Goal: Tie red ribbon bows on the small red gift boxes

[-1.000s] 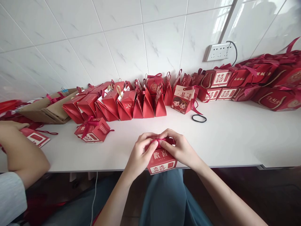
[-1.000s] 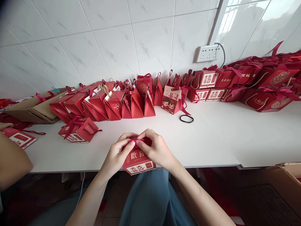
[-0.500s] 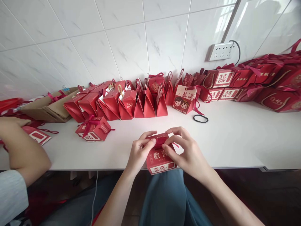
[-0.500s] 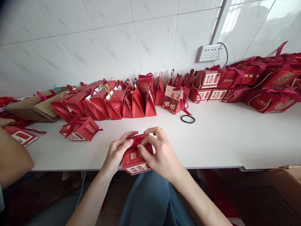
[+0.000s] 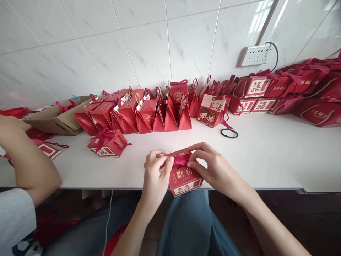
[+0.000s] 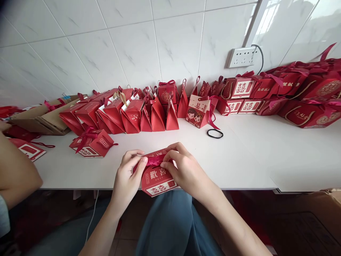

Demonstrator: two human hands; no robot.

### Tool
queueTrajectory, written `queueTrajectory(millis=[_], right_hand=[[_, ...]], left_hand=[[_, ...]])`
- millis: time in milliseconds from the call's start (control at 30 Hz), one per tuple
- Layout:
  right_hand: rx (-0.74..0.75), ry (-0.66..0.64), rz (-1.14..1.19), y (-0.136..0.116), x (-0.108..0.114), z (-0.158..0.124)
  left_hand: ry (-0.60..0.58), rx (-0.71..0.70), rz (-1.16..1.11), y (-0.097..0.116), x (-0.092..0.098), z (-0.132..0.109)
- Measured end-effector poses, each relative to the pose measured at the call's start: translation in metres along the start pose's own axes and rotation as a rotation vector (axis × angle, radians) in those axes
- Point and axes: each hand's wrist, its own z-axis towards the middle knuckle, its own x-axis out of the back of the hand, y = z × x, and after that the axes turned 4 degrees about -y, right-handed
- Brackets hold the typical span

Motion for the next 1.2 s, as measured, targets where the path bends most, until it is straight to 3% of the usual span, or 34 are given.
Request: queueTrajectory(millis=[200, 367, 500, 633, 800, 900, 1033, 1200], right_hand=[[0.012, -0.174, -0.168, 0.001, 0.019, 0.005], [0.018, -0.268, -0.282, 0.004, 0.033, 0.012], [0.012, -0.179, -0.306, 0.005, 0.039, 0.012], [-0.139, -0.008, -0.324, -0.003, 0.034, -0.002], [-0.317, -0.113, -0.156, -0.016, 0.016, -0.018], [-0.370, -0.087, -0.110, -0.018, 0.006, -0.017], [-0.373, -0.034, -0.006, -0.013, -0.001, -0.010], [-0.360, -0.132, 0.351, 0.002, 0.000, -0.006]], left_hand=[[0.102, 0.010, 0.107, 0.007, 0.002, -0.019], [0.091, 0.114, 0.044, 0.001, -0.003, -0.029], [0.092, 0.158, -0.055, 0.000, -0.007, -0.032], [0.086, 0.181, -0.088, 0.002, -0.009, -0.032], [0.076, 0.099, -0.057, 0.005, -0.009, -0.031], [0.051, 0.036, -0.054, 0.006, -0.009, -0.029], [0.025, 0.009, -0.063, 0.005, -0.010, -0.030], [0.108, 0.062, -0.038, -0.003, -0.012, -0.034]])
